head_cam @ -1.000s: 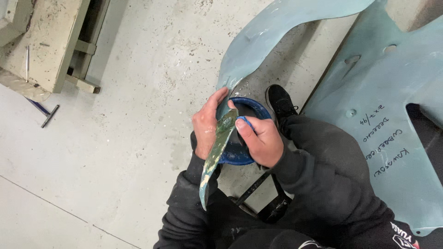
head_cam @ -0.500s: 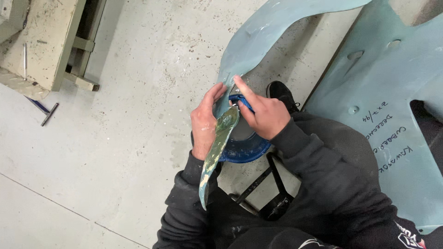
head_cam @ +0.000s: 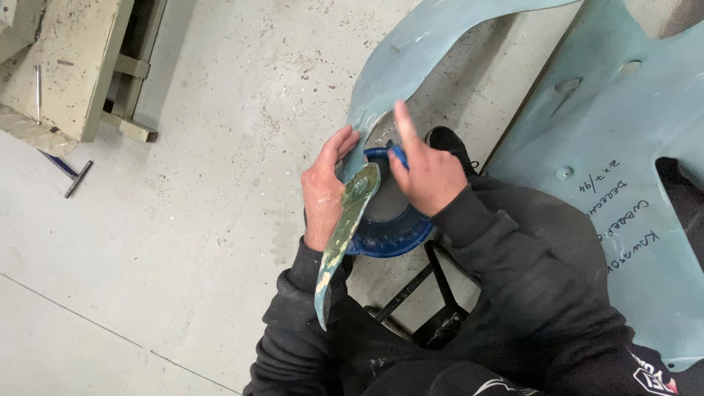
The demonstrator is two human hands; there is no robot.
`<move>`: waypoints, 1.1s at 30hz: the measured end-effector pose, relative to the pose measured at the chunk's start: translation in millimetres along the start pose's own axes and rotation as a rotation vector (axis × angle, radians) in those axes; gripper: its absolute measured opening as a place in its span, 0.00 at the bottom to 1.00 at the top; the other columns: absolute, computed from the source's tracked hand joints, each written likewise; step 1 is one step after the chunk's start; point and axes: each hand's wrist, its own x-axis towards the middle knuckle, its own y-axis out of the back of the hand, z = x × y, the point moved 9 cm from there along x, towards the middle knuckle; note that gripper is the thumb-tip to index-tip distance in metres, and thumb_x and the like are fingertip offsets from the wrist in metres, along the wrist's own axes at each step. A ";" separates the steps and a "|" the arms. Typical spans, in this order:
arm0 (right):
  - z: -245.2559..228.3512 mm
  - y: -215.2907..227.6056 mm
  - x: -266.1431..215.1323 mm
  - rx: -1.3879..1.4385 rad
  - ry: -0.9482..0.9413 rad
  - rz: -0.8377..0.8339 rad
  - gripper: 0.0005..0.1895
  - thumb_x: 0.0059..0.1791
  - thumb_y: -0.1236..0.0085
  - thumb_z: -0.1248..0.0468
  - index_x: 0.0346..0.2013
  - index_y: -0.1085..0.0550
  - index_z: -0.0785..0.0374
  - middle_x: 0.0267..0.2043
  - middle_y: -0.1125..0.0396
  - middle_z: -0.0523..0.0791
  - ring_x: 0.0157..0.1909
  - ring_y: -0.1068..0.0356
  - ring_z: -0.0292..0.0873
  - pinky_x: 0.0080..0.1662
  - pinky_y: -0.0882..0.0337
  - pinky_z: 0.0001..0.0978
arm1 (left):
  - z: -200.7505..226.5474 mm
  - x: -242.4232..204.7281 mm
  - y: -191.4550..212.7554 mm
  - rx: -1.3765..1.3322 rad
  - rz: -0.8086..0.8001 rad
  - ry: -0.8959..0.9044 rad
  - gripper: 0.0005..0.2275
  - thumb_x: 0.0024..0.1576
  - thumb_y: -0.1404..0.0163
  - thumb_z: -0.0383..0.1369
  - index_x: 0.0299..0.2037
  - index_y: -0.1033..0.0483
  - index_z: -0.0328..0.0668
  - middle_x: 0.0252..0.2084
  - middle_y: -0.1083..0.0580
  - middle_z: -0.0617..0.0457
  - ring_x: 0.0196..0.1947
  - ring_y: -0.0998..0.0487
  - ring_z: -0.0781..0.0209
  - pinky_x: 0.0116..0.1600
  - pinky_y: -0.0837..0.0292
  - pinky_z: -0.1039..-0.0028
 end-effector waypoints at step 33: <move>125.1 -362.4 -5.7 0.292 -0.049 -0.520 0.21 0.53 0.48 0.53 0.56 0.31 0.62 0.43 0.28 0.56 0.47 0.27 0.60 0.53 0.28 0.59 | -18.6 2.2 -2.0 0.044 0.055 -0.011 0.25 0.49 0.32 0.35 0.57 0.23 0.41 0.50 0.19 0.46 0.52 0.18 0.48 0.60 0.26 0.63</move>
